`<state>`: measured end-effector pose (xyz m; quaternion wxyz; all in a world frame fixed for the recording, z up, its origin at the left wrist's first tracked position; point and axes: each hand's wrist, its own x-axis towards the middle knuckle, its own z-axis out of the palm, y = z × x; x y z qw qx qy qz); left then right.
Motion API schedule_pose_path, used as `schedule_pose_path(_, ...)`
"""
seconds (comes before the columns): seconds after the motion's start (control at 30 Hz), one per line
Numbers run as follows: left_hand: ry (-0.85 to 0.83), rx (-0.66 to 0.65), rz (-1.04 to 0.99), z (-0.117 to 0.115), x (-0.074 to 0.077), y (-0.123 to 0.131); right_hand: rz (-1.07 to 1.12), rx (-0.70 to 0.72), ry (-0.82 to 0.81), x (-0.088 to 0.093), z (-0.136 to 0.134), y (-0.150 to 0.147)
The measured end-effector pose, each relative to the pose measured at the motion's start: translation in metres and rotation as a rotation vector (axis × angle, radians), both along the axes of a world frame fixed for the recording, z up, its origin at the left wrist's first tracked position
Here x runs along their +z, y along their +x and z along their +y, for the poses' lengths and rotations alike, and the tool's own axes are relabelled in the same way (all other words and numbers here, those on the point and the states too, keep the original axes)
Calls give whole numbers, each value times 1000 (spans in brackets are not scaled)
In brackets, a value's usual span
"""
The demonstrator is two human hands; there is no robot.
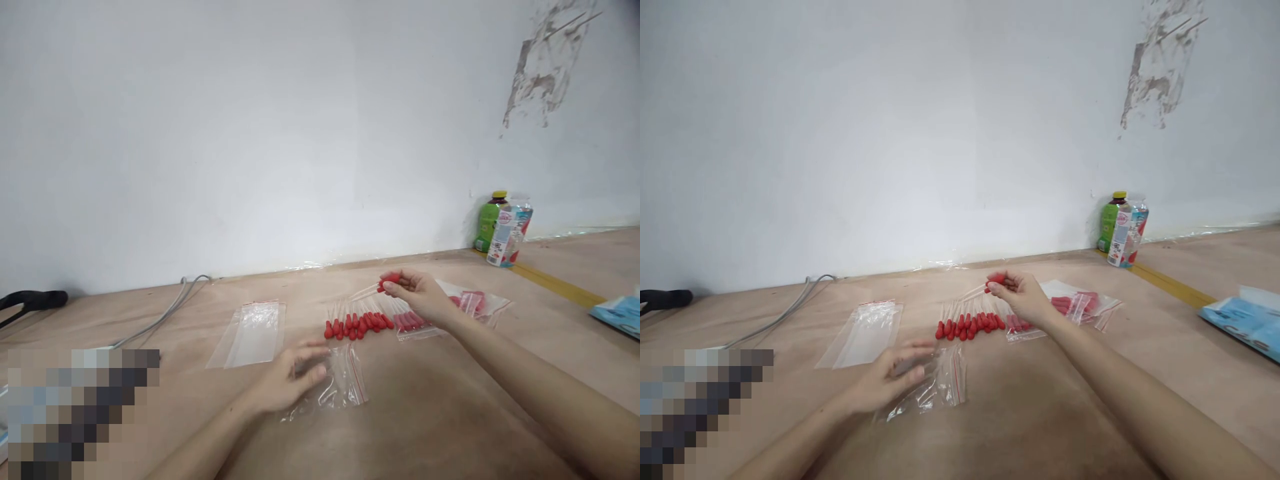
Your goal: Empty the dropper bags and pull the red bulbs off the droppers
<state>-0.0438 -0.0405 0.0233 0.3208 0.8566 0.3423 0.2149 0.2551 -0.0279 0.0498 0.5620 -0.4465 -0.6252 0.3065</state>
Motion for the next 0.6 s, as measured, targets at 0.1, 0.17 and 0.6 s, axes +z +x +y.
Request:
schedule_pose_path(0.1,-57,195,-175,26,-4,13,-274,-93,204,-14,11,-24)
schedule_pose_path(0.17,-171,227,-242,43,-12,24,-523,-104,318,-24,18,-42)
schedule_pose_path(0.6,-160,133,-311,51,-36,37,-815,100,242,-38,27,-61)
